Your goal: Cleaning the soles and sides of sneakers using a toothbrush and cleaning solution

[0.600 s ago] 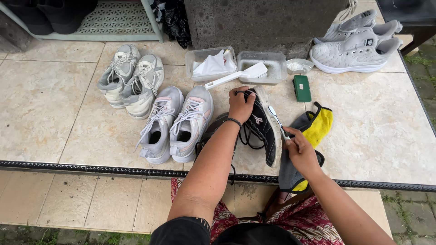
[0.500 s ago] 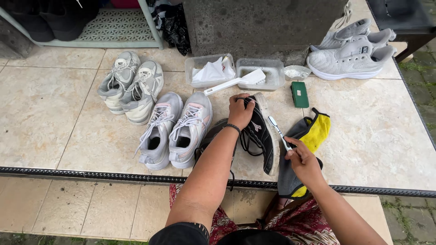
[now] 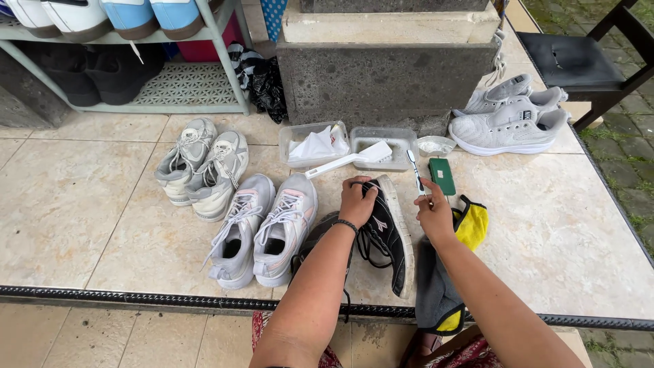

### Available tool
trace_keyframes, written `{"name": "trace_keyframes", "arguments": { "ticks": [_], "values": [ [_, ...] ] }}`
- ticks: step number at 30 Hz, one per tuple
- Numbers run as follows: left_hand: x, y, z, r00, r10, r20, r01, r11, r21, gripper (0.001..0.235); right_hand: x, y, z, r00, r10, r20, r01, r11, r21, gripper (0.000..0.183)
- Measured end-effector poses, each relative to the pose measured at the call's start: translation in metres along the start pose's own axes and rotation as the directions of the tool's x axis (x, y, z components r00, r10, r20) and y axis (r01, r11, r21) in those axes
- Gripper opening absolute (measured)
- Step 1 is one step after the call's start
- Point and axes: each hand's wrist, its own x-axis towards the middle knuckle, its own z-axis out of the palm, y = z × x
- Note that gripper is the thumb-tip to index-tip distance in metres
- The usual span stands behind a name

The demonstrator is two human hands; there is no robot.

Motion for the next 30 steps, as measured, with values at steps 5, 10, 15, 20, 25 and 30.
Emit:
{"name": "trace_keyframes", "arguments": {
  "ticks": [5,10,15,20,25,30],
  "values": [
    [-0.003,0.004,-0.002,1.0,0.017,-0.005,-0.017,1.0,0.009,0.039,0.041,0.036,0.006,0.999,-0.002,0.04,0.011,0.972,-0.235,0.054],
    [0.001,0.008,-0.004,1.0,0.018,-0.002,-0.018,1.0,0.008,0.036,0.049,0.053,0.009,0.995,0.095,0.027,-0.079,0.932,-0.352,0.055],
    [-0.002,-0.003,-0.001,1.0,0.023,-0.013,-0.023,1.0,0.018,0.035,0.046,0.086,0.001,0.998,0.061,0.014,-0.049,0.901,-0.431,0.054],
    [0.0,0.009,-0.003,1.0,0.023,-0.012,-0.023,0.999,0.022,0.034,0.005,0.023,-0.02,0.998,-0.005,-0.066,-0.005,0.989,-0.149,0.051],
    [-0.002,0.0,0.0,1.0,0.009,-0.004,-0.009,1.0,0.022,0.034,-0.033,-0.002,-0.07,0.977,-0.118,-0.18,0.105,0.991,-0.084,0.039],
    [-0.001,0.0,0.0,0.996,0.085,-0.027,-0.086,0.996,-0.013,0.036,-0.041,0.046,-0.108,0.965,-0.081,-0.25,0.051,0.991,-0.123,0.034]
  ]
}}
